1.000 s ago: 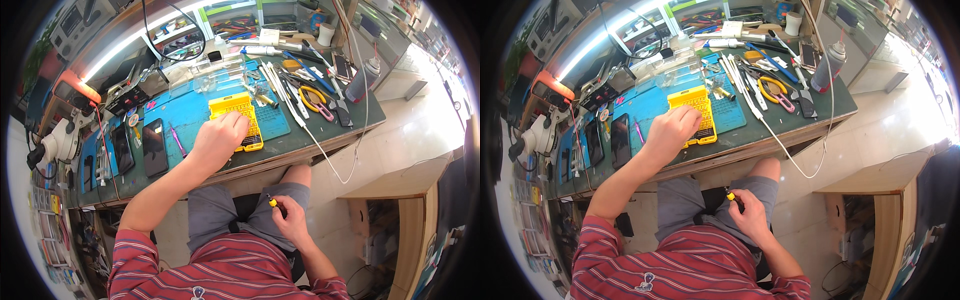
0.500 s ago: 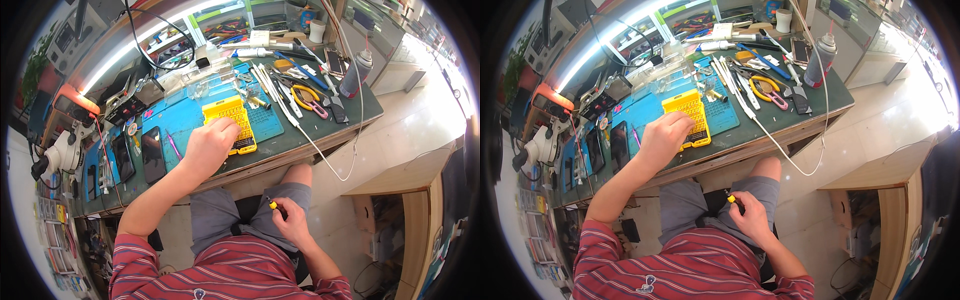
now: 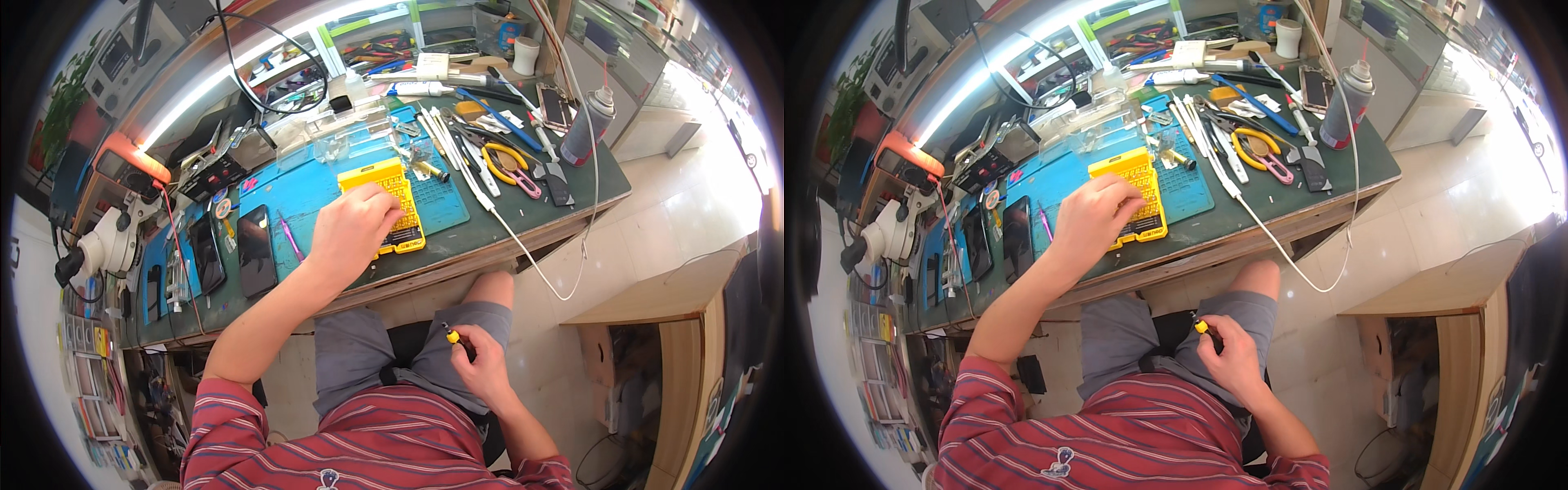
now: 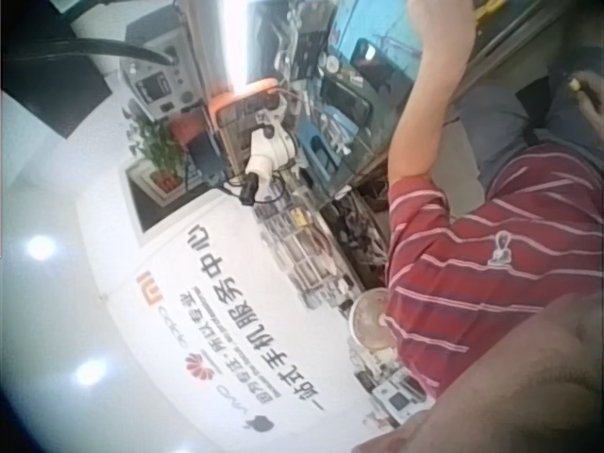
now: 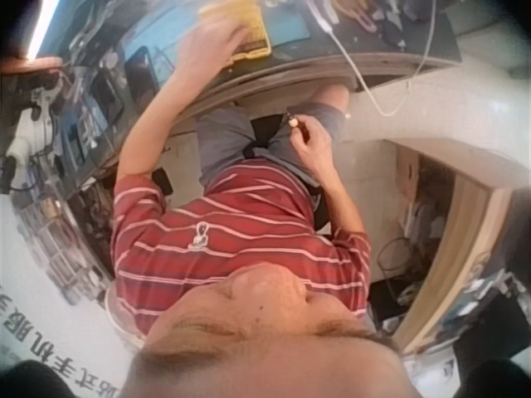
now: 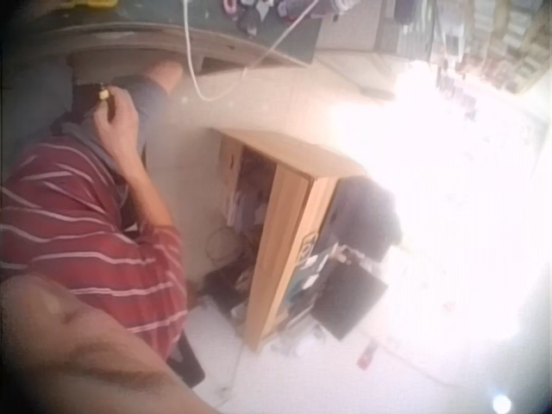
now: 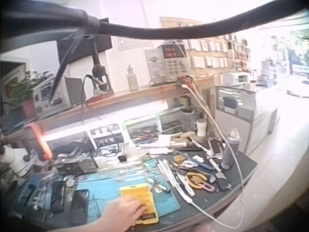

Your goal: The person uses a purple screwdriver to remove screws from the bottom of a smartphone. They then use a black prying tool to separate the screen from the phone's frame, followed by a yellow prying tool to continue opening the device.

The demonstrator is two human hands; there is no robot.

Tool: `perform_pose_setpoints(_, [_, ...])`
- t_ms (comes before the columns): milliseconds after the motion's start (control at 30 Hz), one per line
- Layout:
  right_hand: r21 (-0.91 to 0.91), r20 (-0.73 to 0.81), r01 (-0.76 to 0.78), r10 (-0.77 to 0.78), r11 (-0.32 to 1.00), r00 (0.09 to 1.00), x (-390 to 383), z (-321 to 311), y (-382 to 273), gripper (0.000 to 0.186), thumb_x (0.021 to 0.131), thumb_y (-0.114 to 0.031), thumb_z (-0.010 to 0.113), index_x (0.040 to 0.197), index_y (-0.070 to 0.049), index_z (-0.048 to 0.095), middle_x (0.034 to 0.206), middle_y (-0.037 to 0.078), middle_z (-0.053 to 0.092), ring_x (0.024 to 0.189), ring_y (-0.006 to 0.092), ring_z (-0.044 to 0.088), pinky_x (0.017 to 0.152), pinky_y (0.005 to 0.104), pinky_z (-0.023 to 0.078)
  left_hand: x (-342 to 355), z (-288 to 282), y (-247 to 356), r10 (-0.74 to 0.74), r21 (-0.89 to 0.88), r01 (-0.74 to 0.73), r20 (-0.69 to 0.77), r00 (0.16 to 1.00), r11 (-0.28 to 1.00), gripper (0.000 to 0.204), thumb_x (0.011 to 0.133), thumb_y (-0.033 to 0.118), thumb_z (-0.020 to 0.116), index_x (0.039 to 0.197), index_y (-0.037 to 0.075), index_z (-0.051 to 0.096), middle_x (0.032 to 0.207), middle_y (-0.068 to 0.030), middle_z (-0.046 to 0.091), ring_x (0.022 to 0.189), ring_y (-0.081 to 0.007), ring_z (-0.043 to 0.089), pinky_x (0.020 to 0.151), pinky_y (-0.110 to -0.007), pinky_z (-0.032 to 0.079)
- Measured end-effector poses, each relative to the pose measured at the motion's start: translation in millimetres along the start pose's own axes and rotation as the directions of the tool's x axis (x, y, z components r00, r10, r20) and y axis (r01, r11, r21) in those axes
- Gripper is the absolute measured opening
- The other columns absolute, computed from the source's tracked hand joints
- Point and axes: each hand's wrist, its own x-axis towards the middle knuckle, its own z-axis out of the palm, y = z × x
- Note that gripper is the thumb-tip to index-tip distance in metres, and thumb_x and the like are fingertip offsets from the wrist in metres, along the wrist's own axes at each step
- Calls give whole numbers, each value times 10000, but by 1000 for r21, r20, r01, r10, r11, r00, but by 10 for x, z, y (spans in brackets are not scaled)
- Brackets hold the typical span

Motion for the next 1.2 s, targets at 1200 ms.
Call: perform_pose_setpoints(1200, [-488, 201, 724, -745, 487, 636, 1853, 551, -1598, 255, 860, 16, 724, 1091, -40, 632, 996, 86, 737, 850, 231, 708, 723, 331, 566, -94, -325, -1095, -464, -751, 263, -65, 884, 606, 542, 990, 217, 674, 1461, 25, 486, 1233, -136, 680, 1147, -213, 663, 929, -355, 547])
